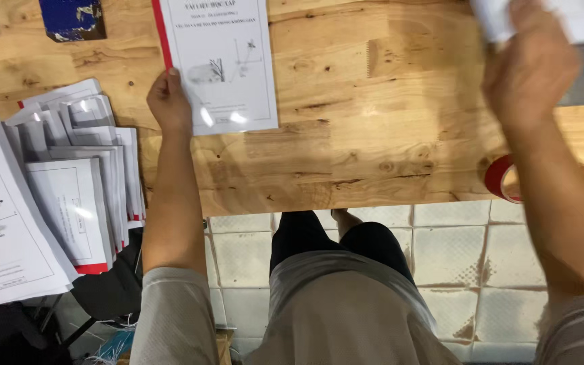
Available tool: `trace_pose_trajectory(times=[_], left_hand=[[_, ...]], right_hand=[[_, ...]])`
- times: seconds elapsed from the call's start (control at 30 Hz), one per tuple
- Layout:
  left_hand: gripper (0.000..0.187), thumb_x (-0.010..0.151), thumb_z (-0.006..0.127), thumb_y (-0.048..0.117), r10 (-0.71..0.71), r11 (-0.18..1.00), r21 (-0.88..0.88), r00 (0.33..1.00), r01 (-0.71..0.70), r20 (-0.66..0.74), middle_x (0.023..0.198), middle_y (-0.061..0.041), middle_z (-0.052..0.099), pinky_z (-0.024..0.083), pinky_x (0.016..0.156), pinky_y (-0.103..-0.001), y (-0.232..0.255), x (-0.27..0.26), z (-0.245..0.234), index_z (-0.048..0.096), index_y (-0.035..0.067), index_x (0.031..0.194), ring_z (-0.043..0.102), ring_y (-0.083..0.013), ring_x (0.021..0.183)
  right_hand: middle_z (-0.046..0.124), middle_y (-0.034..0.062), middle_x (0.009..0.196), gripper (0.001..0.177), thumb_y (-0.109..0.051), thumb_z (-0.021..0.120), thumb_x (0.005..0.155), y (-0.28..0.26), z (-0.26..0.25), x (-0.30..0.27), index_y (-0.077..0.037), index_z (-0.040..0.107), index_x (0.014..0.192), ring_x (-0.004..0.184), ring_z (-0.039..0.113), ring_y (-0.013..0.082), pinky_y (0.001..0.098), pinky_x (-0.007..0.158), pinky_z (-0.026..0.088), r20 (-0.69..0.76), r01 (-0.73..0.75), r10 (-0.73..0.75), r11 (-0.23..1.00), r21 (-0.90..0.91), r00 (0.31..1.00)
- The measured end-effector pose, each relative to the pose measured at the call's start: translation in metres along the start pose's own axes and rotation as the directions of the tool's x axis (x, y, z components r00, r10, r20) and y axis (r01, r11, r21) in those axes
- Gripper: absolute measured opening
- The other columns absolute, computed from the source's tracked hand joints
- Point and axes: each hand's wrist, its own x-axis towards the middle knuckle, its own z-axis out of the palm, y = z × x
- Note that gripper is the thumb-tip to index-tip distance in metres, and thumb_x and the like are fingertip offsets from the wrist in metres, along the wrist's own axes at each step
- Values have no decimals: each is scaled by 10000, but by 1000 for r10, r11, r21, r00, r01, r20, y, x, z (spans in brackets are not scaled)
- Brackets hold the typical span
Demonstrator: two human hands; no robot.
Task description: The person repeatedly applies a strip of red tape to the bottom edge of a white paper sheet on a wooden table. They smooth the tape, fold the paper over the tape, and place the finished sheet aside before repeating the process with another sheet.
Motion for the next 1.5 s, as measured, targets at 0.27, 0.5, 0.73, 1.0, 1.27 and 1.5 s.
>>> trace_pose_trajectory(times=[0.27,0.5,0.73,1.0,1.27,1.5], left_hand=[[369,1153,586,92,522,724,417,831,-550,190,1581,-168,517,349,1288,-427,51,-22,-25,539,-7,1506,452,-316,1509],[548,861,827,372,394,593,257,553,-763,734,1418,-78,602,234,1219,-624,64,-277,19,672,111,1318,481,-307,1413],[363,868,831,244,412,551,361,622,-752,666,1397,-44,655,323,1216,-562,25,-326,36,745,123,1199,528,-270,1397],[258,871,853,196,578,500,307,576,-810,578,1265,-22,707,373,1179,-547,10,-329,41,767,94,1091,617,-246,1261],[216,874,852,163,590,460,396,607,-795,532,1230,-14,720,325,1233,-597,16,-344,53,769,96,1062,620,-228,1268],[318,816,843,225,505,578,359,667,-733,548,1269,-53,655,283,1212,-641,49,-349,57,723,100,1083,593,-268,1251]], right_hand=[[712,184,1217,393,-292,677,1037,-206,83,-178,0,644,1298,1031,734,257,368,840,619,140,378,-410,903,205,901],[609,179,1459,697,-483,729,881,-236,41,-206,-26,640,1401,1360,563,314,459,1093,466,194,157,-303,829,537,933],[482,123,1573,615,-436,787,856,-81,31,-237,-158,662,1389,1451,445,340,531,1201,340,264,109,-184,955,275,947],[653,-13,1453,313,-297,812,924,-54,60,-289,-228,791,1228,1454,534,260,456,1257,402,158,66,-126,938,341,979],[477,170,1611,751,-402,830,943,-31,42,-307,-21,539,1521,1561,308,361,633,1258,212,165,-75,26,953,293,986],[668,54,1307,303,-312,773,1022,20,-2,-307,-73,690,1189,1513,454,318,664,1284,68,321,-306,329,944,-122,888]])
